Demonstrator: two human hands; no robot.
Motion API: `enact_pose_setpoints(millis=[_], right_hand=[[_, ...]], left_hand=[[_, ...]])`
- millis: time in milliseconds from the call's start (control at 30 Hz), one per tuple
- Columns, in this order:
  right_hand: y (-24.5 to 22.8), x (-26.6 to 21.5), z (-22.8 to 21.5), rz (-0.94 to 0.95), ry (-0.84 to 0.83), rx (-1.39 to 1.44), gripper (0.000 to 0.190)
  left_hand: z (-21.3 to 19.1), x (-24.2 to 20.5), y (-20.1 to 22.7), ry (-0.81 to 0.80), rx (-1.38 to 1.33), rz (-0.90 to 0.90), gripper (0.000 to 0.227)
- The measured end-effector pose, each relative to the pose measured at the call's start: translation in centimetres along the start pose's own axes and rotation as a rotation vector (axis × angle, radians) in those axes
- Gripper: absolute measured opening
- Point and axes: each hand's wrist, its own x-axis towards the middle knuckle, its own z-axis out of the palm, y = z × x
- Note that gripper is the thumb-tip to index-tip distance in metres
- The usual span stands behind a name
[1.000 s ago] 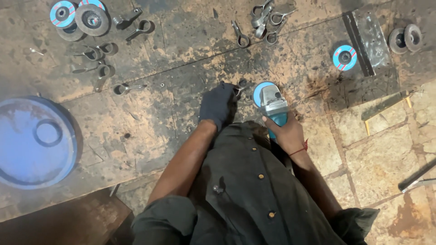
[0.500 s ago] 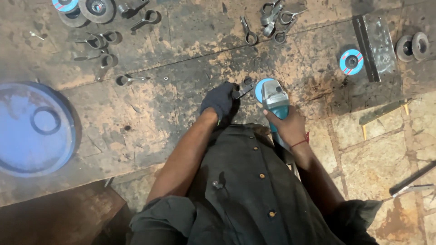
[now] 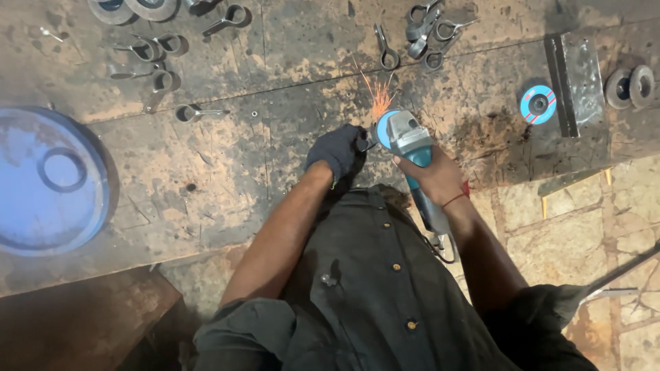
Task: The person uses a handheld angle grinder to grind the edges of small metal parts on a workbench. They repeatedly pick up individual parts, hold them with a gloved left hand, and grind them with the right hand, creating sparks. Finished parts are placed in a pile on the table.
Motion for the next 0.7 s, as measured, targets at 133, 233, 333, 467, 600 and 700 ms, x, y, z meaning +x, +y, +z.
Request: enact_pose_setpoints(millis=[133, 233, 333, 467, 600, 700], right_hand=[[0.6, 1.0, 0.9, 0.017, 0.047, 0.054, 0.081], [1.7, 1.2, 1.4, -0.016, 0.046, -0.009, 0.087], [1.0, 0.8, 1.3, -0.016, -0.007, -0.051, 0.084], [1.0, 0.7, 1.3, -0.016, 0.018, 0.005, 0.082], [1.0, 0.2, 0.9, -0.046, 0.016, 0.058, 0.08], [1.7, 0.8, 1.4, -0.028, 0.055, 0.019, 0.079]], left_hand=[[-1.3, -0.8, 1.6, -0.016, -0.017, -0.077, 0.034], [-0.9, -0.8, 1.5, -0.019, -0.02, -0.064, 0.034], [-0.8, -0.7, 1.2, 0.041, -0.056, -0.064, 0.036], [-1.1, -1.0, 1.5, 0.009, -0.045, -0.085, 0.032], [0.5, -0.2, -0.2, 0.054, 0.01, 0.034, 0.033], [0.9, 0.0, -0.7, 0.047, 0.029, 0.024, 0.029]])
